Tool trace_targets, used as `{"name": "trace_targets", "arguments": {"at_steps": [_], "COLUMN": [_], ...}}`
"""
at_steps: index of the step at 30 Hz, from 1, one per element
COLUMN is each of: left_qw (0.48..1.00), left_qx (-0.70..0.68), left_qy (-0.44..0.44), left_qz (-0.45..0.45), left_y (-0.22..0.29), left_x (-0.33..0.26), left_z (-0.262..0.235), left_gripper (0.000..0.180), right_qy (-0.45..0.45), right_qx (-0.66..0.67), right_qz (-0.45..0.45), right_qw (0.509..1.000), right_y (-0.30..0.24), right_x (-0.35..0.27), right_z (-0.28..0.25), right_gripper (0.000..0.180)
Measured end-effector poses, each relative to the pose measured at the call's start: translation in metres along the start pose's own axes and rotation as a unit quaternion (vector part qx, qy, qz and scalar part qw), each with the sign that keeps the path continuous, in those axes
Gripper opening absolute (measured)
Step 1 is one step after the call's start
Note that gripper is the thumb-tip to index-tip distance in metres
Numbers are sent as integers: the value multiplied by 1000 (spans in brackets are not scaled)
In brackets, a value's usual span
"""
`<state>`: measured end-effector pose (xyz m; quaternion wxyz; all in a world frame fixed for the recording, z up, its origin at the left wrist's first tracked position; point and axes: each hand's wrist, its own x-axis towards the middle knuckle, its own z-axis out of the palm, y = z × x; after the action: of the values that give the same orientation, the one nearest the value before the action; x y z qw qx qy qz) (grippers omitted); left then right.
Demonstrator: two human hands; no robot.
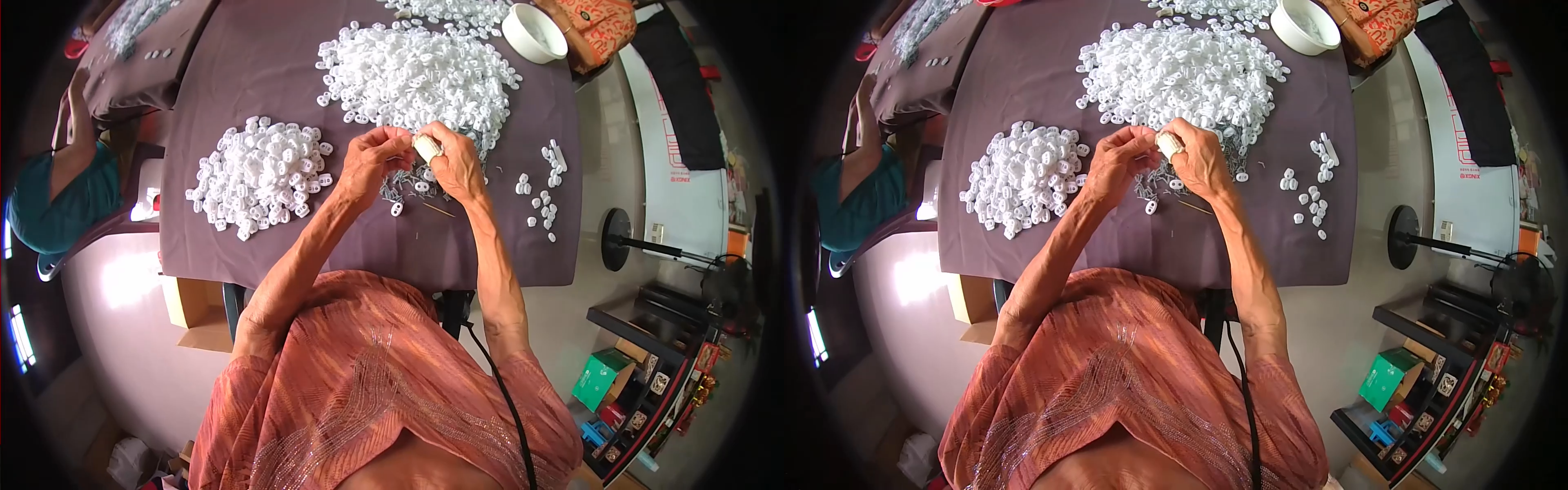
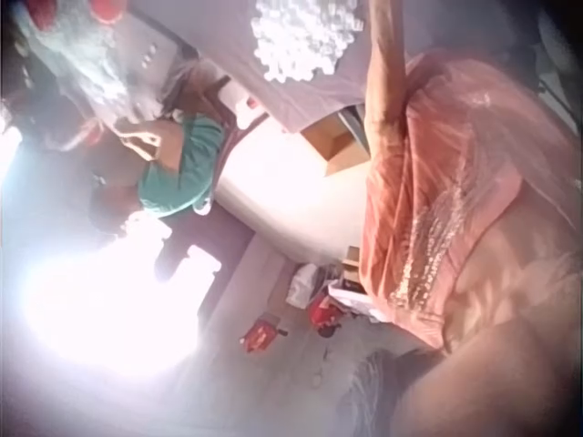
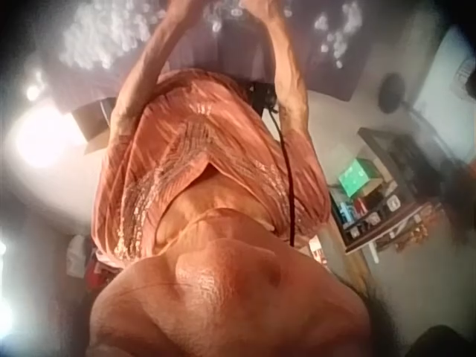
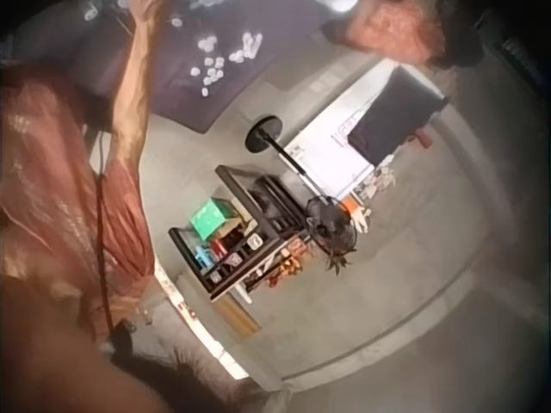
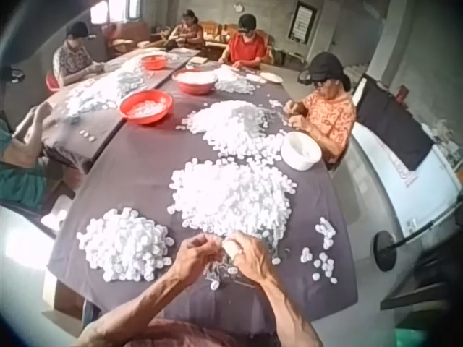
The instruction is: The person assembles small white plastic components by manually attaching metal clips to them.
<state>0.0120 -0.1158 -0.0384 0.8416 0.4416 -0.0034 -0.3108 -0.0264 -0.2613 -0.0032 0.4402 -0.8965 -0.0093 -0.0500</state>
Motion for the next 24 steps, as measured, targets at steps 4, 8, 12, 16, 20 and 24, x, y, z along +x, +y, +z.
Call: {"name": "trace_targets", "arguments": {"at_steps": [4,8,12,16,20,24], "left_qw": [1000,1000,1000,972,802,736], "left_qx": [16,6,-12,232,557,635], "left_qy": [-16,-22,0,30,41,51], "left_qz": [-1,-7,-24,33,210,229], "left_y": [15,28,30,9,-14,-17], "left_x": [2,6,5,2,-1,6], "left_z": [4,5,0,-22,-25,-15], "left_gripper": [16,17,14,17,18,18], "right_qy": [12,30,20,30,23,19], "right_qx": [95,78,128,-24,-205,-182], "right_qz": [-8,-42,-11,-37,-110,-124], "right_qw": [995,996,991,999,972,975], "right_y": [0,-12,-1,30,53,49], "right_x": [7,16,13,4,-3,-3], "right_z": [-1,-8,-7,4,12,9], "right_gripper": [10,8,9,9,10,15]}}
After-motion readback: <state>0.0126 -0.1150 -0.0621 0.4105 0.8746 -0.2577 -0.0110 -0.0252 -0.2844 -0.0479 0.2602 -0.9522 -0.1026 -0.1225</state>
